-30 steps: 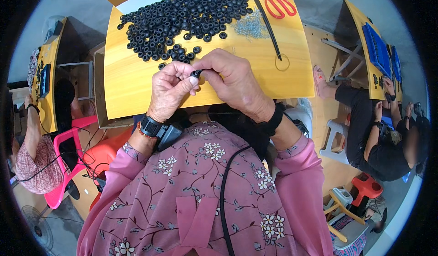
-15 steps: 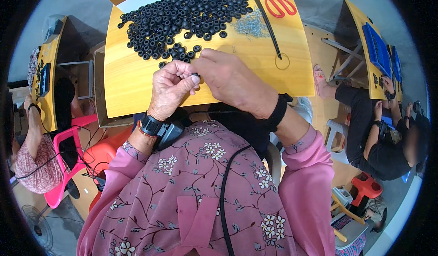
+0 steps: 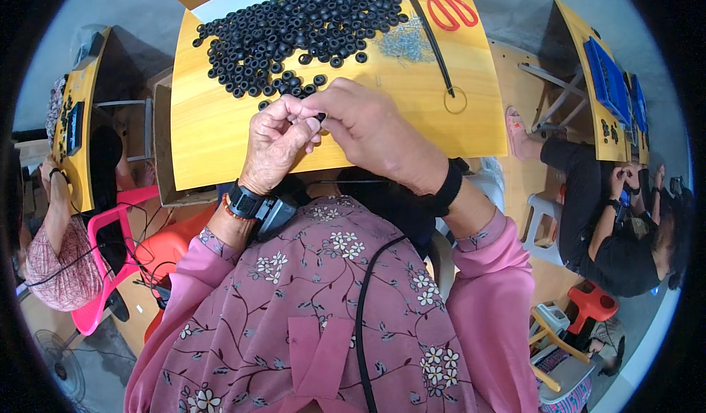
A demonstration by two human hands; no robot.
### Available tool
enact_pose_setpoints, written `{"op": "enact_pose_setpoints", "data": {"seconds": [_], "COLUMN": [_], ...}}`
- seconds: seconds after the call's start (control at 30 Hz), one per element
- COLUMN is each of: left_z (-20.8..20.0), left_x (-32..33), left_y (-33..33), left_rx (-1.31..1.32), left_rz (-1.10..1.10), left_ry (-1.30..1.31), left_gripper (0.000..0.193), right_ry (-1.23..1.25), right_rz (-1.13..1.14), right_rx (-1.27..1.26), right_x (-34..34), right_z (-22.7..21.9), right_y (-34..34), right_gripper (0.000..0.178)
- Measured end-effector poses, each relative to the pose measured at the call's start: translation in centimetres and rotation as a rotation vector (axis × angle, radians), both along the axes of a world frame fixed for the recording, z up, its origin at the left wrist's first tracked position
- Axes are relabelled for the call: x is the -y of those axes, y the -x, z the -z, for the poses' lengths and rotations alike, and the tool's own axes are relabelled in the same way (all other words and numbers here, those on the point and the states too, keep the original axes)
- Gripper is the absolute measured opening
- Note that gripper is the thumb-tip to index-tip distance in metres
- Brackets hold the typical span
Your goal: Assembling small black components by inserting smaller pieces into them at a workstation.
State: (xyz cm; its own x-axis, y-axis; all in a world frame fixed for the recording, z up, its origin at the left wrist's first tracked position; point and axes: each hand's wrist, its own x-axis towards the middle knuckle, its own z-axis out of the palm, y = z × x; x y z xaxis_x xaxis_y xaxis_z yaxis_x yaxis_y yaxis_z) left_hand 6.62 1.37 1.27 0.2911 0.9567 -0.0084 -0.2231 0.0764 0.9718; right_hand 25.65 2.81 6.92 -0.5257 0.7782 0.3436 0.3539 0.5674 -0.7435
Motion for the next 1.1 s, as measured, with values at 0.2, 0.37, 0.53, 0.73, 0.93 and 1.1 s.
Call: {"op": "enact_pose_setpoints", "data": {"seconds": [0.2,0.37,0.53,0.73,0.93,1.1], "left_z": [-0.2,0.1,0.2,0.2,0.5,0.3], "left_x": [0.0,0.0,0.0,-0.1,-0.1,-0.1], "left_y": [-0.1,0.1,0.1,0.1,0.2,0.1], "left_rx": [-0.018,-0.034,0.032,0.059,0.055,0.004], "left_rz": [-0.019,0.008,0.034,0.043,0.024,0.003], "left_ry": [0.021,0.009,0.007,0.035,0.023,0.009], "left_gripper": [0.002,0.006,0.014,0.015,0.014,0.012], "right_ry": [0.394,0.318,0.415,0.373,0.333,0.120], "right_rz": [0.090,0.094,0.125,0.105,0.115,0.062], "right_rx": [-0.303,-0.194,-0.283,-0.252,-0.236,-0.119], "right_x": [0.4,0.1,0.2,0.1,-0.1,-0.6], "right_z": [1.2,1.2,1.2,1.0,1.4,1.4], "right_y": [-0.7,-0.8,-0.7,-0.8,-0.7,-0.9], "right_gripper": [0.021,0.012,0.012,0.011,0.009,0.013]}}
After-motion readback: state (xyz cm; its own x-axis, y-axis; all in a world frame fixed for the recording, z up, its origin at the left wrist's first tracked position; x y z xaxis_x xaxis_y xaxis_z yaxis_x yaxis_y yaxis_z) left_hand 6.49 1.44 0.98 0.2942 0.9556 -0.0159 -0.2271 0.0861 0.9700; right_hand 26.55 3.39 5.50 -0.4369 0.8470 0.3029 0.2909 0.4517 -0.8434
